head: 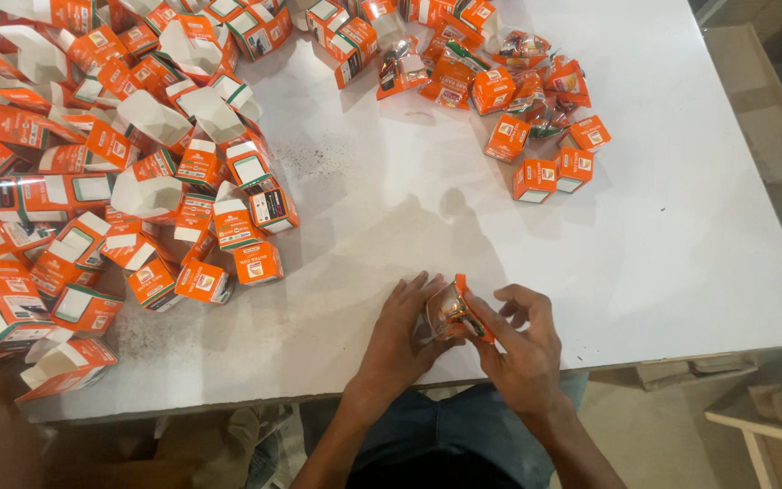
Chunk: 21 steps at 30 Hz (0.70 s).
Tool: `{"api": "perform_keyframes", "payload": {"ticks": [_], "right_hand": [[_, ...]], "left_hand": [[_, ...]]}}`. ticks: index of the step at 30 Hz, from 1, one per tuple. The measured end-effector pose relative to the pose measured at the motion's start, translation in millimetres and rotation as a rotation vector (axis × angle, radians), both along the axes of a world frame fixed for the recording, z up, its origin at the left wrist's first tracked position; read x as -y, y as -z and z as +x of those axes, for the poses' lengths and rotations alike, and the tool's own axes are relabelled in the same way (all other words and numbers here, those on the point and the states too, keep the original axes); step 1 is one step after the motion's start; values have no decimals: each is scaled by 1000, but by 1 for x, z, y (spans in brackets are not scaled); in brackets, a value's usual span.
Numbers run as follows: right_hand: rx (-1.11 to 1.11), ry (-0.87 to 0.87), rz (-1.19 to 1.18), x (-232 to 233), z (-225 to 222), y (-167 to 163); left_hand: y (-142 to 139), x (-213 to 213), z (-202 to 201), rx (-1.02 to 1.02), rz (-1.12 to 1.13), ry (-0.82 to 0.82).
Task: The person picks up small orange product boxes from a large pile on the table, opens a box, places a plastic-wrapped item inside, and closes the box, setting it with other packed boxes. They repeat this packing cycle continuously while other workers handle boxes across the table.
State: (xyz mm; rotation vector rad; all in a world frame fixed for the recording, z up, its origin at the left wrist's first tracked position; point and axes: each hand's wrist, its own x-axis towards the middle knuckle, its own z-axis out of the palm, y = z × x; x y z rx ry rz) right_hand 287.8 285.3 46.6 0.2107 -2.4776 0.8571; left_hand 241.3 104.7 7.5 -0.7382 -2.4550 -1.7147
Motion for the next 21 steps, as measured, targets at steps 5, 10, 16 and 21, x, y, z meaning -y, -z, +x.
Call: {"api": "perform_keyframes", "payload": {"ticks": [5, 10, 16, 21], "right_hand": [[-218, -4, 82, -6, -5, 2], [-301, -13, 52, -11, -2, 21], [-110, -94, 217, 4, -8, 1], [254, -208, 485, 0, -15, -49]], "left_hand": [[2, -2, -1, -23, -24, -3], [2, -4, 1, -49, -82, 12], [-1, 1, 0, 30, -71, 29], [-3, -1, 0, 13, -140, 47]]}}
